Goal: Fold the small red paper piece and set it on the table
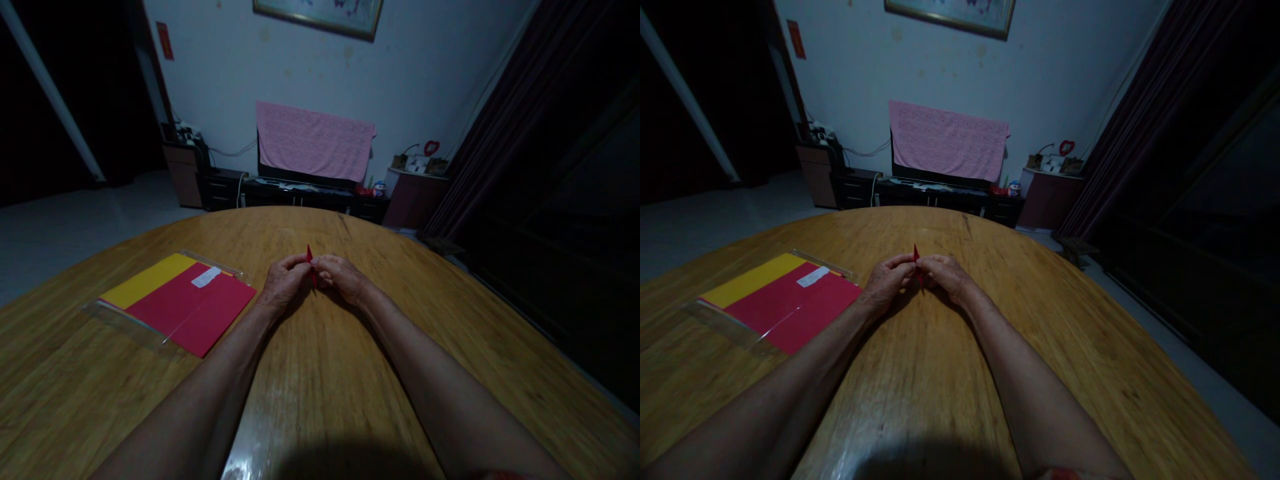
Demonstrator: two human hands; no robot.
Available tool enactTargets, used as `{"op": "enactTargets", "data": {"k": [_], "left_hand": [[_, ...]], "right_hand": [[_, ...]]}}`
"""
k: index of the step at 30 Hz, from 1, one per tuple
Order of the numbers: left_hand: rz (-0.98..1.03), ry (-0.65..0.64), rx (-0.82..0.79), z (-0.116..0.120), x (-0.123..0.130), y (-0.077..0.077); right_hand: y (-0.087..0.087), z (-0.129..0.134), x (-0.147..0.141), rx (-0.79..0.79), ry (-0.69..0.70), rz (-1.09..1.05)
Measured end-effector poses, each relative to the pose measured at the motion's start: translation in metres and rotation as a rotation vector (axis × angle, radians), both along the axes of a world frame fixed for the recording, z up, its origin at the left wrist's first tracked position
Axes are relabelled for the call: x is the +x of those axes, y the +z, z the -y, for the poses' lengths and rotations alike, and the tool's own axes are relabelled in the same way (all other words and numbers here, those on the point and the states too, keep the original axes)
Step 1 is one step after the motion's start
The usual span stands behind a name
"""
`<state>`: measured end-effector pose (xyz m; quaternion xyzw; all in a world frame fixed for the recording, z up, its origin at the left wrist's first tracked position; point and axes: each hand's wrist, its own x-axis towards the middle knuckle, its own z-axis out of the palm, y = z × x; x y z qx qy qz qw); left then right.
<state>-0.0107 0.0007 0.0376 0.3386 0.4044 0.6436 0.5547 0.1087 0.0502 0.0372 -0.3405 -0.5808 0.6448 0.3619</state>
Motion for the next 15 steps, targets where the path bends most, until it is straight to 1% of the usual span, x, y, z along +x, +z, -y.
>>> {"op": "enactTargets", "data": {"k": [5, 9, 15], "left_hand": [[-0.031, 0.018, -0.007, -0.0016, -0.0034, 0.0003], [-0.020, -0.007, -0.007, -0.0028, -0.0074, -0.0001], [0.059, -0.061, -0.004, 0.0000, -0.0087, 0.0033]], "right_hand": [[-0.0018, -0.0033, 0.0014, 0.009, 0.032, 0.001], [-0.0014, -0.0028, 0.0025, 0.008, 0.041, 0.003], [0.0000, 0.0033, 0.0043, -0.050, 0.178, -0.090]]}}
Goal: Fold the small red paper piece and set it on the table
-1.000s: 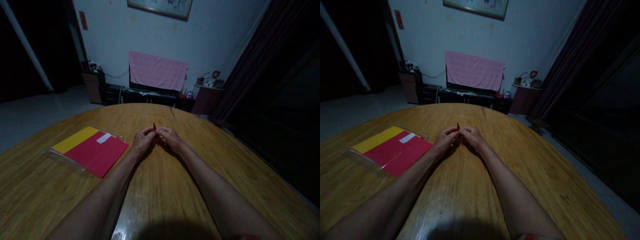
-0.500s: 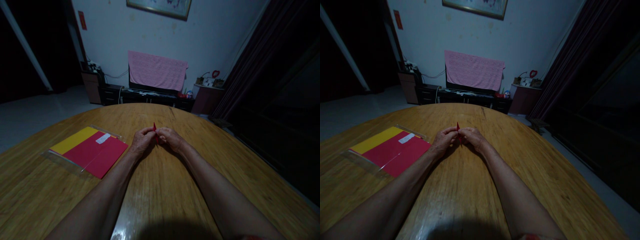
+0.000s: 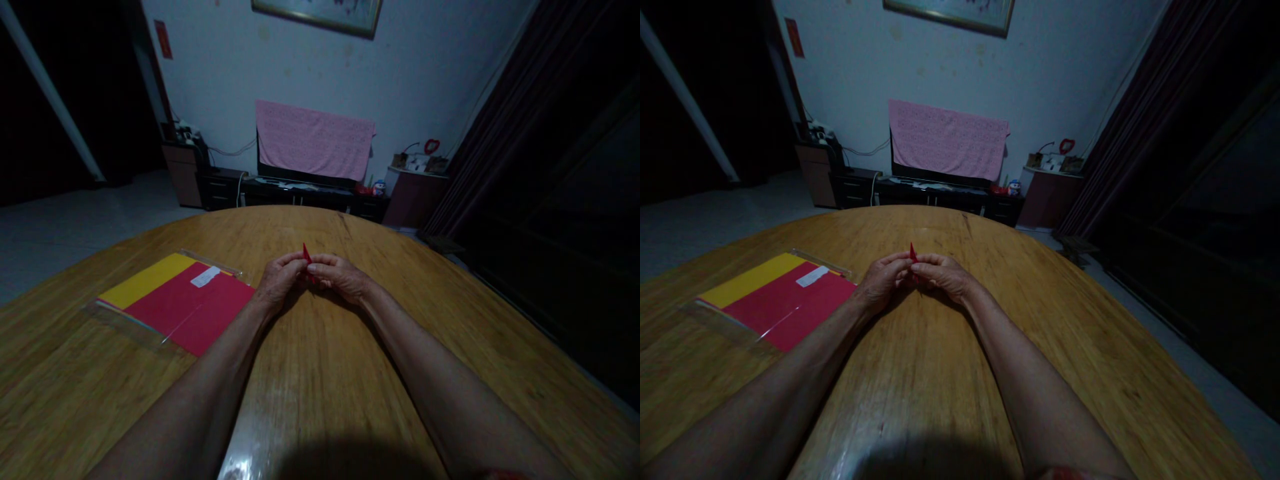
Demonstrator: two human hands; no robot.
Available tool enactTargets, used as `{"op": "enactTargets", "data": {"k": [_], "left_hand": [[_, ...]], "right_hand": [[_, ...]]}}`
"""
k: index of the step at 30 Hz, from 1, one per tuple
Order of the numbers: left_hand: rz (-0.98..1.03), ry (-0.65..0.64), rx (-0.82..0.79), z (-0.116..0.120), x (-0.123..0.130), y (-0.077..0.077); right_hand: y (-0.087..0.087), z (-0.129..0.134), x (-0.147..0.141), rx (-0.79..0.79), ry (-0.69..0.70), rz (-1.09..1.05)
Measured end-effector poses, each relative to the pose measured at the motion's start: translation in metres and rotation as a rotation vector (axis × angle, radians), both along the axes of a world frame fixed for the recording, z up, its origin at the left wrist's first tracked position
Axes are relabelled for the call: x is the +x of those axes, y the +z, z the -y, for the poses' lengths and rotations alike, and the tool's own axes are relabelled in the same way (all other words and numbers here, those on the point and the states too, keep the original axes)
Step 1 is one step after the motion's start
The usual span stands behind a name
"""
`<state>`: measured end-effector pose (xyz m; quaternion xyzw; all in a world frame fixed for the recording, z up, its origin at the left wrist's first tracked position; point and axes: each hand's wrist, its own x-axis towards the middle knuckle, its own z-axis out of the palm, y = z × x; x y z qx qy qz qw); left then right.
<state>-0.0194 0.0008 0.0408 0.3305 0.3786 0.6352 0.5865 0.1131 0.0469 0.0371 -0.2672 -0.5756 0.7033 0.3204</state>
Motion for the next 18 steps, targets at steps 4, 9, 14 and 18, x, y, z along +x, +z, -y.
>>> {"op": "enactTargets", "data": {"k": [4, 9, 14, 18], "left_hand": [[0.003, 0.017, -0.007, -0.001, -0.002, -0.002], [-0.091, 0.023, 0.014, -0.004, -0.006, -0.005], [-0.158, 0.074, 0.033, -0.006, -0.004, -0.005], [-0.226, 0.183, 0.077, -0.011, -0.006, -0.010]], "right_hand": [[-0.003, -0.003, 0.001, 0.000, 0.000, -0.014], [-0.005, -0.007, 0.003, 0.004, -0.002, -0.008], [-0.001, -0.006, 0.003, 0.019, 0.024, 0.005], [0.000, -0.005, 0.002, 0.010, 0.011, 0.034]]}}
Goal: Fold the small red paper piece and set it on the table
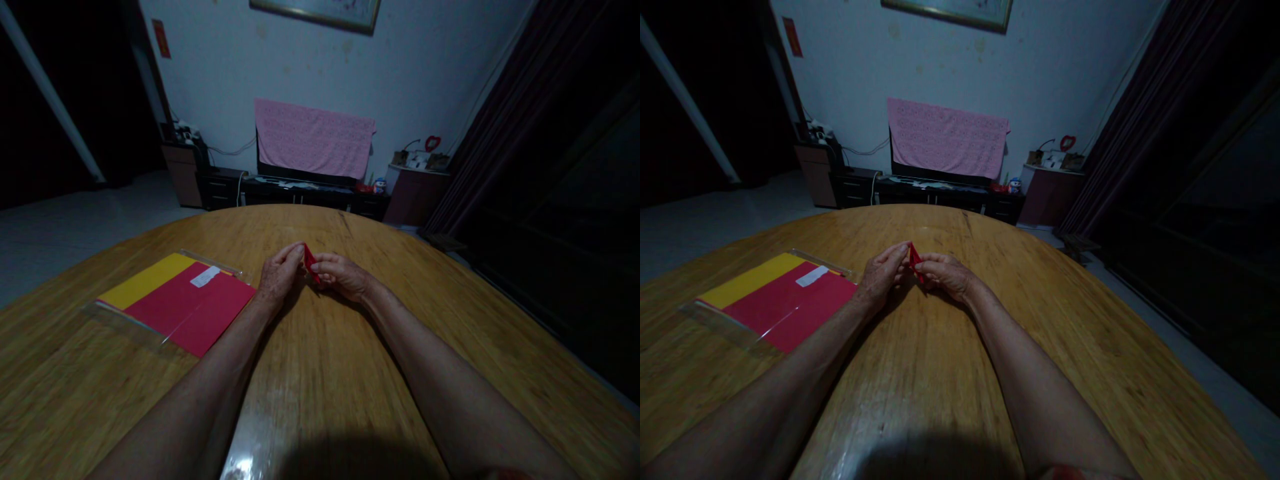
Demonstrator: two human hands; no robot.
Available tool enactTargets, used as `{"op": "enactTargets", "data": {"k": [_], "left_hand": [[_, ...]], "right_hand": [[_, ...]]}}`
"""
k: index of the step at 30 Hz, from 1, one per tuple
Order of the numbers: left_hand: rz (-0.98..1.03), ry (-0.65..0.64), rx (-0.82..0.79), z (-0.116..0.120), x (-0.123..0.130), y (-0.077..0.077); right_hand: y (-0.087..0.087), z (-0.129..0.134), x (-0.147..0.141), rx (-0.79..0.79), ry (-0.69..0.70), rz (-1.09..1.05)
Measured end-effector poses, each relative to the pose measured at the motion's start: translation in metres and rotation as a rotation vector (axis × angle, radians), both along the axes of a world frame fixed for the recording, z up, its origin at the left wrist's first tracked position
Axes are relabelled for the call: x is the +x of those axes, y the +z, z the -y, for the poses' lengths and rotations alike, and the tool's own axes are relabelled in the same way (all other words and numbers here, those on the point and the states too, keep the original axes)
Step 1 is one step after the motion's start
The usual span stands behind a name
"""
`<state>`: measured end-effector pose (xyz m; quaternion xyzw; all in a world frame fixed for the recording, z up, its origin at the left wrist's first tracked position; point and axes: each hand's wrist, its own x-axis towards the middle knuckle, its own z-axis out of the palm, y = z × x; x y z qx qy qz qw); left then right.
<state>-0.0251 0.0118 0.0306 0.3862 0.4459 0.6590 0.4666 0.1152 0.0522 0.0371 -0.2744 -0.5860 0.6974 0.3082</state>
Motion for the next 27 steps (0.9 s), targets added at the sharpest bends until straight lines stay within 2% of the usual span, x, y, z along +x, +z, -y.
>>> {"op": "enactTargets", "data": {"k": [4, 12, 27], "left_hand": [[-0.013, 0.006, -0.004, -0.002, -0.001, -0.003], [0.127, -0.025, -0.058, 0.006, 0.005, 0.005], [0.054, -0.035, -0.062, 0.005, 0.001, 0.002]], "right_hand": [[-0.001, 0.000, 0.001, -0.002, 0.000, 0.017], [-0.006, -0.006, 0.009, -0.049, -0.042, 0.020], [-0.005, -0.007, 0.009, -0.037, -0.082, 0.042]]}}
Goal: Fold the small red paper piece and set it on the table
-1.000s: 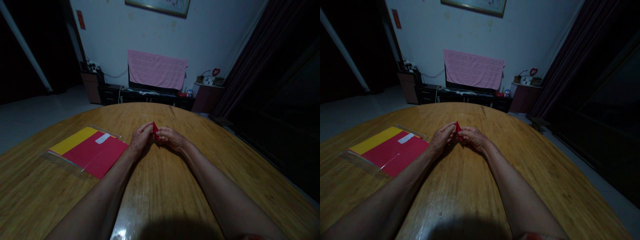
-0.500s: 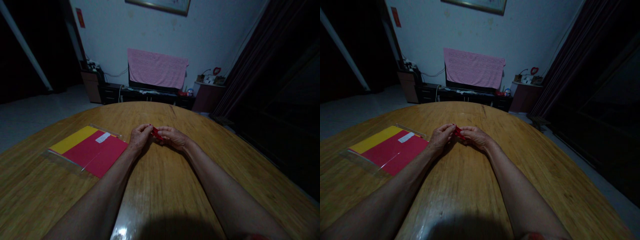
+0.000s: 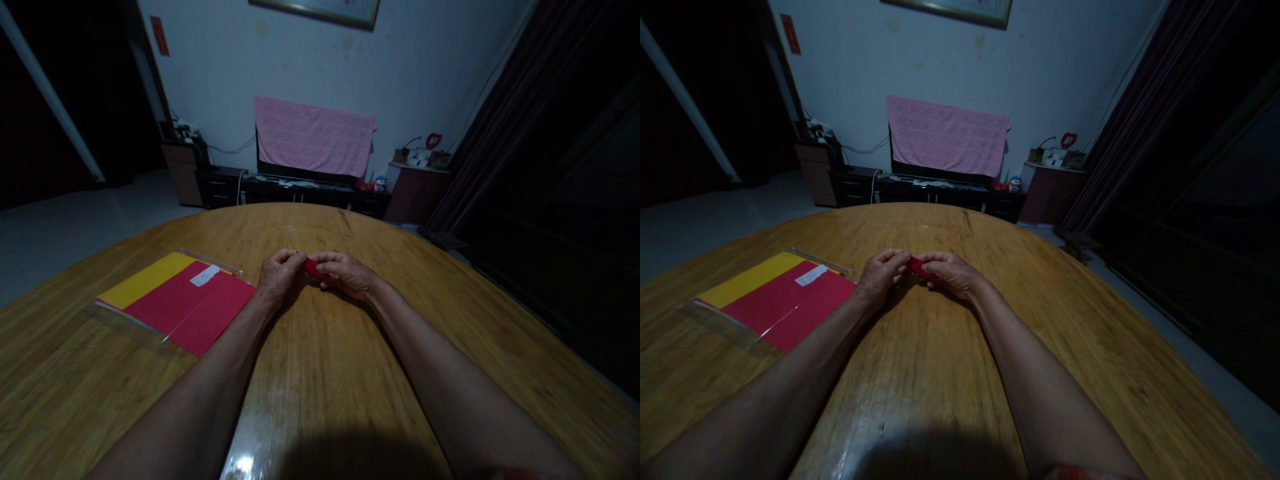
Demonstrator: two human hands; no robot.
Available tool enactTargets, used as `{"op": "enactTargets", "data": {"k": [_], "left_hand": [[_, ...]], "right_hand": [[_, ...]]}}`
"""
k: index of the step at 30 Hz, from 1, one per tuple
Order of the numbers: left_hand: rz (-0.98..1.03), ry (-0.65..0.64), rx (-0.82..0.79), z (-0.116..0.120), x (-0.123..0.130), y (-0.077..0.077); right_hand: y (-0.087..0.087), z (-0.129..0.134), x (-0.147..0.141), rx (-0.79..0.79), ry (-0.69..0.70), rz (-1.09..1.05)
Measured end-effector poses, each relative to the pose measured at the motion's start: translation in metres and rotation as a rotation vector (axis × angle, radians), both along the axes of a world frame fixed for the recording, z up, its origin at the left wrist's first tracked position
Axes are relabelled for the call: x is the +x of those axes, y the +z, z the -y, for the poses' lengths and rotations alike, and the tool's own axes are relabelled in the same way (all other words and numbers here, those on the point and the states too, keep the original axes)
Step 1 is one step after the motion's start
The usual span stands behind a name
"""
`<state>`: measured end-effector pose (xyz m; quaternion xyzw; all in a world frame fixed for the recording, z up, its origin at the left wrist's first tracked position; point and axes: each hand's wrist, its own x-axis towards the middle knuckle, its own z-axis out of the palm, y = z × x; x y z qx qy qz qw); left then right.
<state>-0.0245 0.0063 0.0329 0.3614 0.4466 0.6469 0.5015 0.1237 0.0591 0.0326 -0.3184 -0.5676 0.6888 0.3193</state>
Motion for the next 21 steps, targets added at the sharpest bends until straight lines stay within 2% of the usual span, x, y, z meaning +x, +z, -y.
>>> {"op": "enactTargets", "data": {"k": [4, 9, 21], "left_hand": [[-0.014, -0.020, 0.002, -0.0029, -0.0026, -0.0042], [0.063, -0.033, 0.003, -0.0032, -0.0017, -0.0057], [0.061, -0.005, -0.053, -0.0005, 0.0030, -0.0003]], "right_hand": [[0.0016, 0.0003, 0.0010, 0.010, -0.012, 0.013], [0.0024, 0.0003, 0.0015, 0.025, -0.044, 0.011], [-0.0019, -0.0044, -0.0006, 0.034, -0.173, -0.016]]}}
